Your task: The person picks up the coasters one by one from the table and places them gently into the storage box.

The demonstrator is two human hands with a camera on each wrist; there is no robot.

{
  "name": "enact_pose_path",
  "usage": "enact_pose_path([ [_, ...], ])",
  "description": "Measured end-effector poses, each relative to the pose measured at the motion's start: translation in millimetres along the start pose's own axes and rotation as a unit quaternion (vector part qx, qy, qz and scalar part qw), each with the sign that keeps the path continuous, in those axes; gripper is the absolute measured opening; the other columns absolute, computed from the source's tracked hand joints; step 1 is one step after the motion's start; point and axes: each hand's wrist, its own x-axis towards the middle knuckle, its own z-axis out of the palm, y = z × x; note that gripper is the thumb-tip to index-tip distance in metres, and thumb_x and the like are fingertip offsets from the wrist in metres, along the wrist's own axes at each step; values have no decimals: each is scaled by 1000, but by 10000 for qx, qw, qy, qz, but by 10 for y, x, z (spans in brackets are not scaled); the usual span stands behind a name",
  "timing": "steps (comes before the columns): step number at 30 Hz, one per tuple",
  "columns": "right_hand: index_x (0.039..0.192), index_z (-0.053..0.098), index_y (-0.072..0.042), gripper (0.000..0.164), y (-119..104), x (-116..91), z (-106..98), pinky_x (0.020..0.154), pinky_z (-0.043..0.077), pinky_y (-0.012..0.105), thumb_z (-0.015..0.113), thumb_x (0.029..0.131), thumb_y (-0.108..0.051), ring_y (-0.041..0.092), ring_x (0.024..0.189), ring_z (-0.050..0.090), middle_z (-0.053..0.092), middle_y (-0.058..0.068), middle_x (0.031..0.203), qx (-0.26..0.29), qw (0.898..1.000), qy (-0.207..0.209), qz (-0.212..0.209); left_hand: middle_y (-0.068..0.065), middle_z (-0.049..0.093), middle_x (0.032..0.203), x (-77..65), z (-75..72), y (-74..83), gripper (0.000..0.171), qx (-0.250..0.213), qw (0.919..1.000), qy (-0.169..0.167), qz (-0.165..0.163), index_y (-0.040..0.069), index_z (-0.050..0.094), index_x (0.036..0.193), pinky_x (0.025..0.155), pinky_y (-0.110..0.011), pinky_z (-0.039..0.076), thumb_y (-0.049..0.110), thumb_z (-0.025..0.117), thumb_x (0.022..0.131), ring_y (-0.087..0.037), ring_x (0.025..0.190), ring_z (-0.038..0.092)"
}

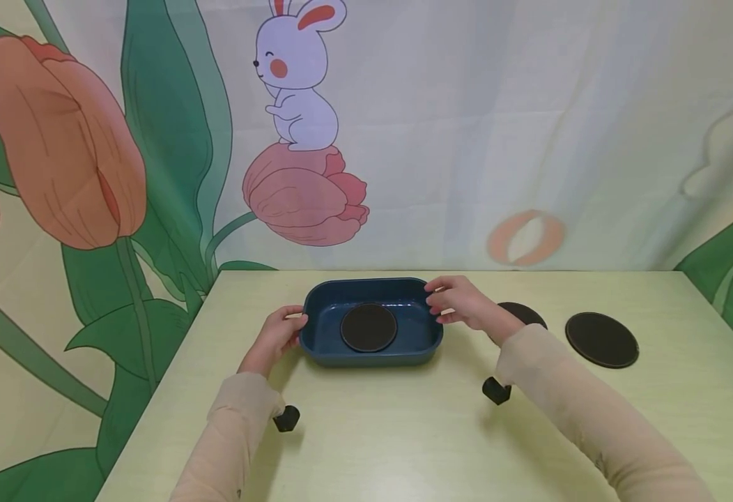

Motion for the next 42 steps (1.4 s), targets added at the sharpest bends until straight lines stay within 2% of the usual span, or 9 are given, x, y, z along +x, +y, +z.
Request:
enact_pose_path([
  [3,127,38,3,42,4,-16,-93,64,48,27,48,88,-8,20,78,53,50,16,103,-160,9998,-24,-68,-12,51,104,-6,-3,-5,36,19,10000,3,27,9,45,124,54,-19,38,15,52,89,-11,64,47],
  [5,126,37,4,41,-19,-56,-151,65,48,28,48,88,-7,19,76,53,51,15,102,-239,9997,-36,-91,-12,51,103,-11,-2,-4,36,30,10000,10,25,10,45,124,54,-19,39,15,52,89,-11,64,47],
  [10,123,38,3,40,15,-100,-355,66,48,28,50,87,-9,16,74,51,51,6,91,-433,9991,-22,-35,-12,51,105,3,5,-1,36,28,10000,46,-35,11,45,124,54,-19,39,16,52,89,-12,65,47],
  [12,123,38,2,40,69,-81,-452,67,48,28,51,87,-11,15,74,51,52,6,91,-503,9987,9,-2,-12,52,105,12,7,-3,36,16,10000,61,-52,11,45,123,54,-19,39,16,52,89,-12,65,48],
  [20,127,34,3,45,226,-90,-776,77,47,33,49,89,-16,17,84,52,48,19,116,-869,9962,54,5,-10,52,100,19,-12,-17,36,15,10000,13,-12,10,45,124,54,-19,39,16,52,89,-11,64,47],
  [26,126,34,3,46,383,-112,-997,75,48,30,51,88,-15,21,89,54,52,7,103,-761,9968,248,71,-9,52,99,18,-11,-13,36,5,10000,28,-11,10,46,124,54,-19,39,16,53,88,-11,62,48],
  [33,130,29,5,52,496,-169,-1152,79,46,32,50,88,-16,24,98,51,45,16,116,-903,9954,298,143,-9,52,97,4,-9,-7,36,-11,10000,38,18,9,46,123,54,-19,39,15,53,88,-11,62,47],
  [39,132,27,5,54,590,-199,-1256,81,45,34,50,89,-17,27,101,47,47,11,110,-1080,9925,424,374,-5,51,90,4,-11,-12,36,-9,10000,20,80,9,46,123,54,-20,39,15,53,88,-10,60,47],
  [42,132,27,5,54,636,-199,-1281,81,45,35,50,88,-18,30,102,45,45,14,111,-1219,9901,517,460,-5,51,88,1,-10,-10,35,-8,9999,43,94,9,47,122,54,-20,39,15,53,88,-10,60,46],
])
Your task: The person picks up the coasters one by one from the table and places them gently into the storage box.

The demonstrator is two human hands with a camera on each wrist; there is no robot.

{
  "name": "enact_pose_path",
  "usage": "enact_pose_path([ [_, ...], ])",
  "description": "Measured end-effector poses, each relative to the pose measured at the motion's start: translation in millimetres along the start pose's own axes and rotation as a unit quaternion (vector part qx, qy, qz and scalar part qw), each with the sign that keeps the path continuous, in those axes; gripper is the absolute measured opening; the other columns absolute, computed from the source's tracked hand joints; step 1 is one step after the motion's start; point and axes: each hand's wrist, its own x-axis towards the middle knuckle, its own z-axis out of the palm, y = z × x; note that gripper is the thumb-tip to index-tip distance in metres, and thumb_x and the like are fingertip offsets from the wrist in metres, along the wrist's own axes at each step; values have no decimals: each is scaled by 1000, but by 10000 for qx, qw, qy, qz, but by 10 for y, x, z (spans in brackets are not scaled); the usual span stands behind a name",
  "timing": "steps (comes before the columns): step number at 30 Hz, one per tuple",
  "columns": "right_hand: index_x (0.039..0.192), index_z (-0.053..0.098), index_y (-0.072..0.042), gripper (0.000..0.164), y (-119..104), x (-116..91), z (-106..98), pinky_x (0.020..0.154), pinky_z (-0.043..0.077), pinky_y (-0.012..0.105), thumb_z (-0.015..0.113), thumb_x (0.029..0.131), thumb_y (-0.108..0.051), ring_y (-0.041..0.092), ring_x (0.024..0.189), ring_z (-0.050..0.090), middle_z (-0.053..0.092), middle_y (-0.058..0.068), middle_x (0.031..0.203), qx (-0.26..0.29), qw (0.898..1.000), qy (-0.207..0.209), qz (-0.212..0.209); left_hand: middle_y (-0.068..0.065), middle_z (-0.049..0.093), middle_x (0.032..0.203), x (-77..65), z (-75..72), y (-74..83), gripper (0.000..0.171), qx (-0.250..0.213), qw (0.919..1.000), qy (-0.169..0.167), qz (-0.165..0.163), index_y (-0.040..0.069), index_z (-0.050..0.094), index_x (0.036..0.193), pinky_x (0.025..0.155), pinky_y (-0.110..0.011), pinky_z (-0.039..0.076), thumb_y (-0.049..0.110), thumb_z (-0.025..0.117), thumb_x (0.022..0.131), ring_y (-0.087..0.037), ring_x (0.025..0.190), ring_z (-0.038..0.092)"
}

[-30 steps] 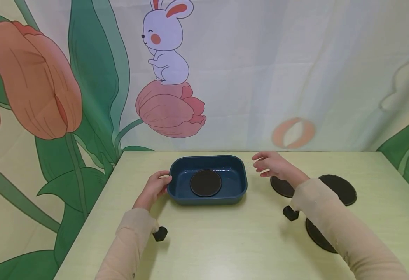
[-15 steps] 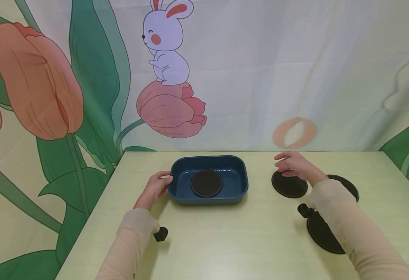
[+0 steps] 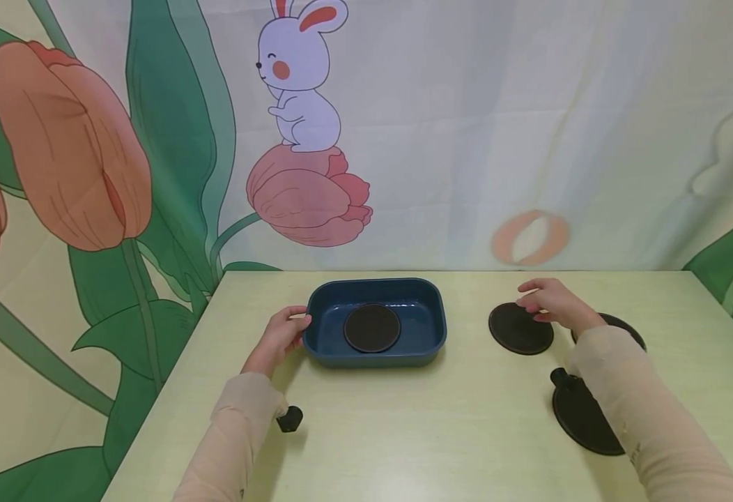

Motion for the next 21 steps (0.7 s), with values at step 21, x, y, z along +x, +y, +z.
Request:
enact_pose_path([
  [21,128,29,9,57,366,92,-90,47,33,26,57,83,-13,8,42,30,48,10,87,-622,9973,383,106,-6,51,89,-28,7,8,35,-2,10000,-32,30,9,46,122,54,-20,38,15,52,89,-9,57,45],
])
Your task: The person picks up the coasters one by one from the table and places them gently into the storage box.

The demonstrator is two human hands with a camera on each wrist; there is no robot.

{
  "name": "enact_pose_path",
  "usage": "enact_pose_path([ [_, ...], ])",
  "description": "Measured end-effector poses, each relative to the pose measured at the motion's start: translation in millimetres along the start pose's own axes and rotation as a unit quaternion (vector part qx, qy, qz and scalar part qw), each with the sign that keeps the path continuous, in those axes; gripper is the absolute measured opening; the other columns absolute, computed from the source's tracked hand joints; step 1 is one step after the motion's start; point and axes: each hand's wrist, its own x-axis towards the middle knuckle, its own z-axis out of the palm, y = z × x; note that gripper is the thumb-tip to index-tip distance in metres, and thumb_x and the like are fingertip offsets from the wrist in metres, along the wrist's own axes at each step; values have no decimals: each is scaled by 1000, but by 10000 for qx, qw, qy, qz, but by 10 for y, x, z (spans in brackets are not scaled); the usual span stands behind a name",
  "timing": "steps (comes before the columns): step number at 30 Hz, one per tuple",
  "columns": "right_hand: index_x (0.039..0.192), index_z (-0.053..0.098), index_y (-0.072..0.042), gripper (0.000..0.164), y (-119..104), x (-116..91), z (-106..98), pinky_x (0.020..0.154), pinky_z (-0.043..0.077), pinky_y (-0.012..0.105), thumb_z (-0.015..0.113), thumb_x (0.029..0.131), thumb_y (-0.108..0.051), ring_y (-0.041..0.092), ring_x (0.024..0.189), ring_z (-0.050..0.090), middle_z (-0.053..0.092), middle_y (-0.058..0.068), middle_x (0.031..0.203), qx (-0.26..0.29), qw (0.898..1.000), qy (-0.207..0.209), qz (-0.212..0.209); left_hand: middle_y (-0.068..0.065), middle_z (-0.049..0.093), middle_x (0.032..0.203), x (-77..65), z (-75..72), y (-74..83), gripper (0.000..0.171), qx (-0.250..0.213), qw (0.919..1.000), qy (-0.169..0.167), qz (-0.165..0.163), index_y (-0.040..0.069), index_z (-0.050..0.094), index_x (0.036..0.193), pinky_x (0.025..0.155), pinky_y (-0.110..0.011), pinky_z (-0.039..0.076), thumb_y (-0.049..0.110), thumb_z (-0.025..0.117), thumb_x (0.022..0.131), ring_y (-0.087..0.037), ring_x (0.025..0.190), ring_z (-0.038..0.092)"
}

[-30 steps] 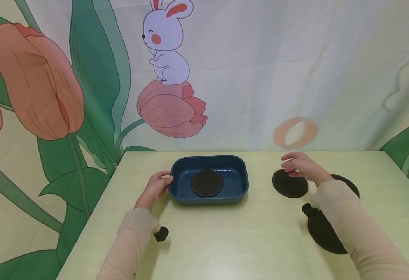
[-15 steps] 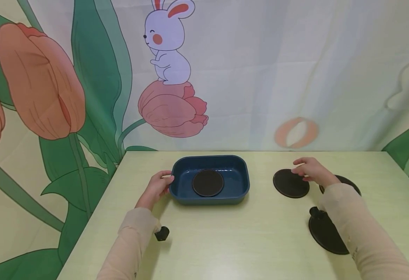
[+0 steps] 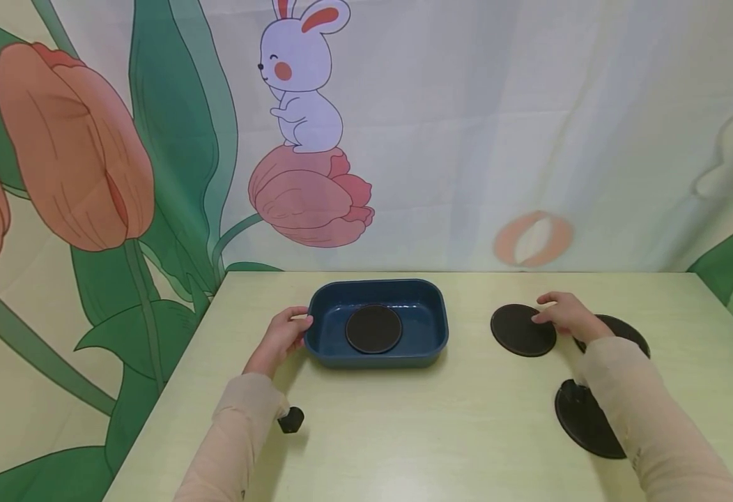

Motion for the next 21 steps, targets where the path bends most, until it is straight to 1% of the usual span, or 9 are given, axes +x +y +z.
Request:
enact_pose_path([
  [2,128,29,9,59,17,2,7,44,31,26,57,82,-12,7,40,28,50,11,87,22,10000,-6,-31,-5,51,86,-7,-5,-2,35,4,10000,-21,26,8,46,122,55,-20,39,15,52,89,-8,55,45],
  [5,130,27,8,61,30,17,25,47,33,27,57,80,-10,8,42,28,47,20,103,114,9999,-42,47,-4,51,85,-8,-9,-6,35,-23,10000,-56,52,7,46,122,56,-20,39,15,52,89,-7,55,46],
  [6,130,27,8,62,34,22,30,47,33,27,58,79,-10,8,42,28,46,21,105,137,9999,-60,62,-4,52,85,-10,-10,-5,35,-24,10000,-69,61,7,45,123,56,-20,39,15,52,89,-7,55,46],
  [11,130,28,7,64,78,50,51,46,33,27,60,76,-6,7,39,26,56,18,94,79,9997,-158,161,-6,52,88,-8,-6,-3,35,-25,10000,-35,27,8,46,122,56,-20,39,15,52,89,-8,57,46],
  [12,129,30,7,63,82,50,59,46,35,27,61,76,-6,7,42,28,57,18,93,0,9998,-168,142,-7,52,89,-10,-6,-1,34,-31,10000,-22,20,8,46,122,55,-20,39,15,52,89,-8,57,46],
  [15,127,34,6,60,87,51,87,47,35,26,62,76,-6,8,44,28,56,20,98,-198,9995,-219,143,-8,52,90,-11,-8,3,34,-28,10000,-10,14,8,46,122,55,-20,39,15,51,89,-8,58,46],
  [17,124,36,5,56,83,52,98,46,34,25,62,76,-6,7,44,27,58,16,88,-319,9991,-266,124,-8,52,90,-11,-8,5,34,-29,10000,-11,11,8,46,123,56,-20,39,15,51,89,-8,58,46],
  [19,123,37,5,53,77,49,101,45,32,24,61,77,-6,7,41,24,56,9,79,-382,9987,-310,120,-8,52,91,-10,-9,3,35,-8,10000,-30,18,8,45,123,56,-20,40,15,51,89,-8,59,47],
  [21,120,38,5,50,70,44,107,44,31,23,61,77,-5,6,39,22,55,5,73,-428,9985,-318,121,-7,52,92,-7,-7,-1,35,-8,10000,-38,10,8,45,123,56,-20,40,15,51,89,-9,60,47],
])
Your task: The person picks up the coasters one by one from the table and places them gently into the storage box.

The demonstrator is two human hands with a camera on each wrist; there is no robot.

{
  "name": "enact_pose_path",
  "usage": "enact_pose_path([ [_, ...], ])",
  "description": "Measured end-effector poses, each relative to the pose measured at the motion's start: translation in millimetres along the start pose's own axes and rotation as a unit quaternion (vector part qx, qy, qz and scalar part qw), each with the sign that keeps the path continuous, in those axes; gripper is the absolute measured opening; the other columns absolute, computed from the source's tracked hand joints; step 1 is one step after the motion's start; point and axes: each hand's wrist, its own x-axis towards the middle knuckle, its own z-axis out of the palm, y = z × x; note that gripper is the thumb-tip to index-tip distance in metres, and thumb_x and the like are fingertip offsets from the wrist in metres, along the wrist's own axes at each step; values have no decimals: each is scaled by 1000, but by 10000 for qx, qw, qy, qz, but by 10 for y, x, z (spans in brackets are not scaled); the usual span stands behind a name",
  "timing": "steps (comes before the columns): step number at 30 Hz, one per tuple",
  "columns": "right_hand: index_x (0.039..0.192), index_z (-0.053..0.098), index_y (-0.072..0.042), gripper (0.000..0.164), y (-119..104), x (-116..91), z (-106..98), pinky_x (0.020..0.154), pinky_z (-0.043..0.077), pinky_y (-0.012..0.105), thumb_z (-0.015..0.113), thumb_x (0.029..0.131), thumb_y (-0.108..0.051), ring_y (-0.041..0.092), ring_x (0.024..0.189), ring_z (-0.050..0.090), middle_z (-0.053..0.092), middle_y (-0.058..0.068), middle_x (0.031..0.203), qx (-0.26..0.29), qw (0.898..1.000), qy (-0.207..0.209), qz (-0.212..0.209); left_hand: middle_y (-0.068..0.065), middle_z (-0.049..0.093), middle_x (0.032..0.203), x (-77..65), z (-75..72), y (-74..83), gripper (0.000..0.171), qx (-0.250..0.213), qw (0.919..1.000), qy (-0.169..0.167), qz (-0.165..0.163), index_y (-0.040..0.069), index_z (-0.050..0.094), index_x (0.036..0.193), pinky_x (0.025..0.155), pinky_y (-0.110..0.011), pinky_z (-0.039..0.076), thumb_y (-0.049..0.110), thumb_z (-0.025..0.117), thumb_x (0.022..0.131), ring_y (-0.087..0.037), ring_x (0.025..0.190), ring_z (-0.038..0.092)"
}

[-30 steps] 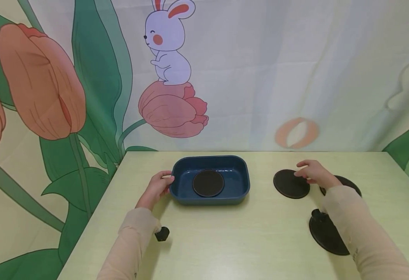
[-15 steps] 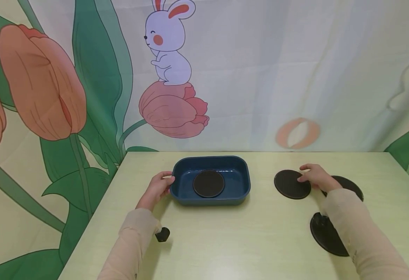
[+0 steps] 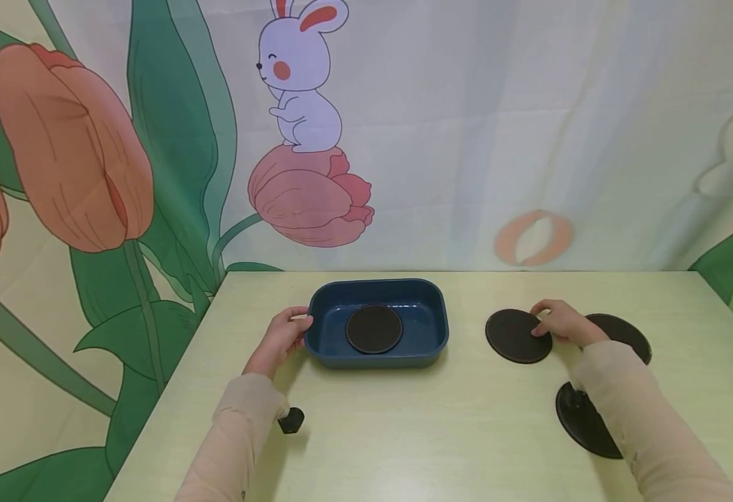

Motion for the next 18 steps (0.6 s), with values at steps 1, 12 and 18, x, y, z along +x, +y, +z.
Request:
enact_pose_path([
  [1,118,39,5,48,-6,-4,4,44,30,23,61,77,-4,7,40,22,53,4,74,-5,10000,6,19,-8,52,93,0,-2,-1,35,12,10000,-16,10,8,45,124,56,-20,40,15,51,89,-9,61,48],
  [12,95,42,5,32,17,32,29,44,29,22,63,72,-1,6,42,27,43,5,79,-21,10000,20,28,-3,52,87,-4,1,-2,35,-11,10000,8,6,7,45,122,57,-20,40,15,52,89,-8,59,48],
  [18,93,42,5,31,35,65,19,43,29,20,63,71,-2,4,39,27,43,4,77,-94,9999,-88,-48,-1,51,84,-12,-1,8,36,18,10000,-3,11,8,45,123,58,-21,40,16,52,89,-7,59,48],
])
